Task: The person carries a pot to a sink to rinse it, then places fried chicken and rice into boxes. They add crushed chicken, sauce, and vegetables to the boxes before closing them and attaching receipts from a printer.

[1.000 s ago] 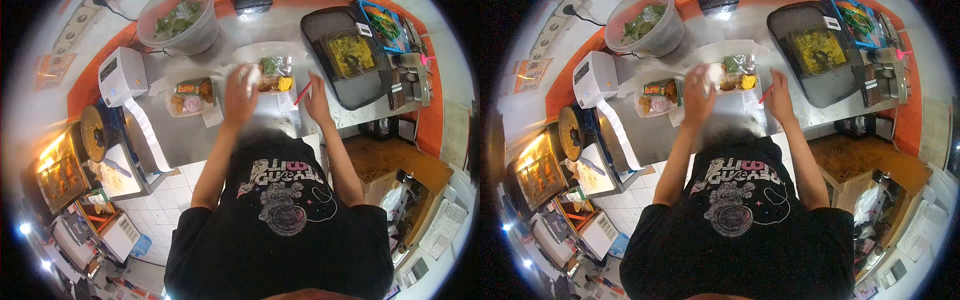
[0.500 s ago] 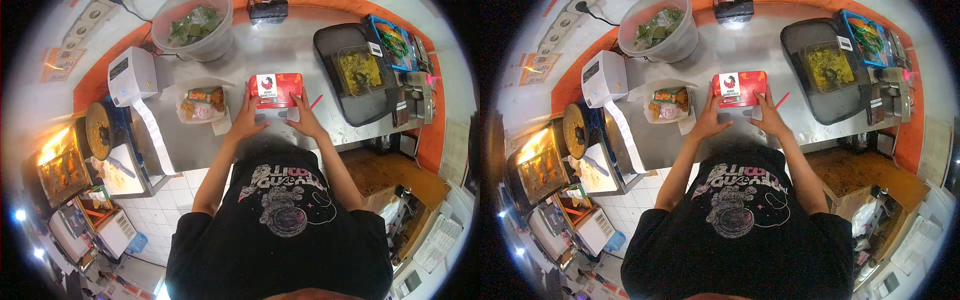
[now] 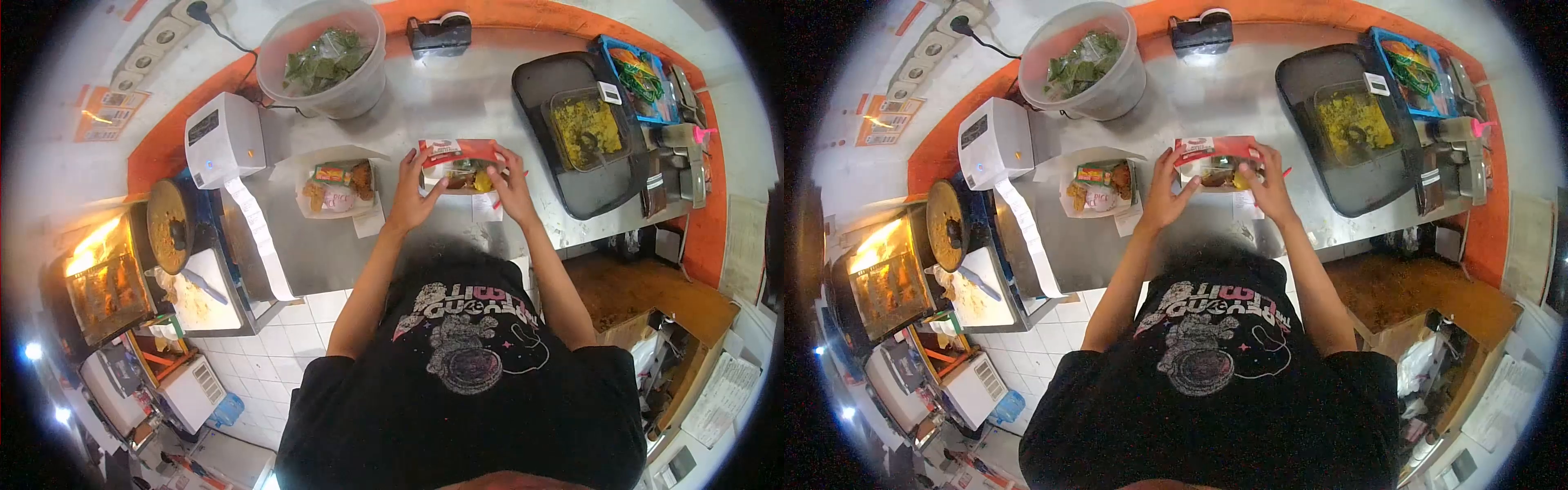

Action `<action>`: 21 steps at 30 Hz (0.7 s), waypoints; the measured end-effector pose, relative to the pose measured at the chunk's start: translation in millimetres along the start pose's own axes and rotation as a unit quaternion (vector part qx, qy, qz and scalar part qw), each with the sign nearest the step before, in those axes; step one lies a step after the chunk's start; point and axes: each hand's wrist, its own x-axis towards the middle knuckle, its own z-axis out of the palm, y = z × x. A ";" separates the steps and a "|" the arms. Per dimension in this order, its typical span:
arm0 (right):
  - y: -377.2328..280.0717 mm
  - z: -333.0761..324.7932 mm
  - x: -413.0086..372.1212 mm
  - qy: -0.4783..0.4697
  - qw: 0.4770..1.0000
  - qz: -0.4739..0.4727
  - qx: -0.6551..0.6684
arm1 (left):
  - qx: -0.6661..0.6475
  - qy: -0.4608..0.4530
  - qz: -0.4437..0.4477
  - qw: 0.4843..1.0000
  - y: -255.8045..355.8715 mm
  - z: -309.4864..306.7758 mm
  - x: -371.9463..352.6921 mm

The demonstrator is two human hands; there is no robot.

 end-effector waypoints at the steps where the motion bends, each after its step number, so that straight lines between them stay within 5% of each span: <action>1: 5.4 3.8 -1.4 0.001 1.000 -0.004 0.000 | 0.001 0.002 0.004 1.000 -7.1 2.2 -1.7; 4: 20.2 9.7 -4.8 -0.027 0.998 -0.003 0.058 | -0.103 -0.041 0.003 0.994 -11.9 2.6 -8.7; 10: 25.0 -1.5 -18.9 -0.093 0.995 -0.019 -0.017 | 0.038 -0.102 0.029 0.994 -13.6 -11.0 -21.2; 12: 25.5 -10.2 -24.8 -0.143 0.977 -0.053 -0.148 | 0.164 -0.158 0.052 0.972 -16.2 -19.0 -25.9; 16: 38.7 -26.6 -30.2 -0.209 0.948 -0.090 -0.222 | 0.106 -0.186 0.041 0.976 -17.8 -25.7 -30.0; 21: 40.6 -32.3 -19.3 -0.218 0.950 -0.107 -0.197 | 0.189 -0.154 0.094 0.965 -46.0 -20.5 -31.2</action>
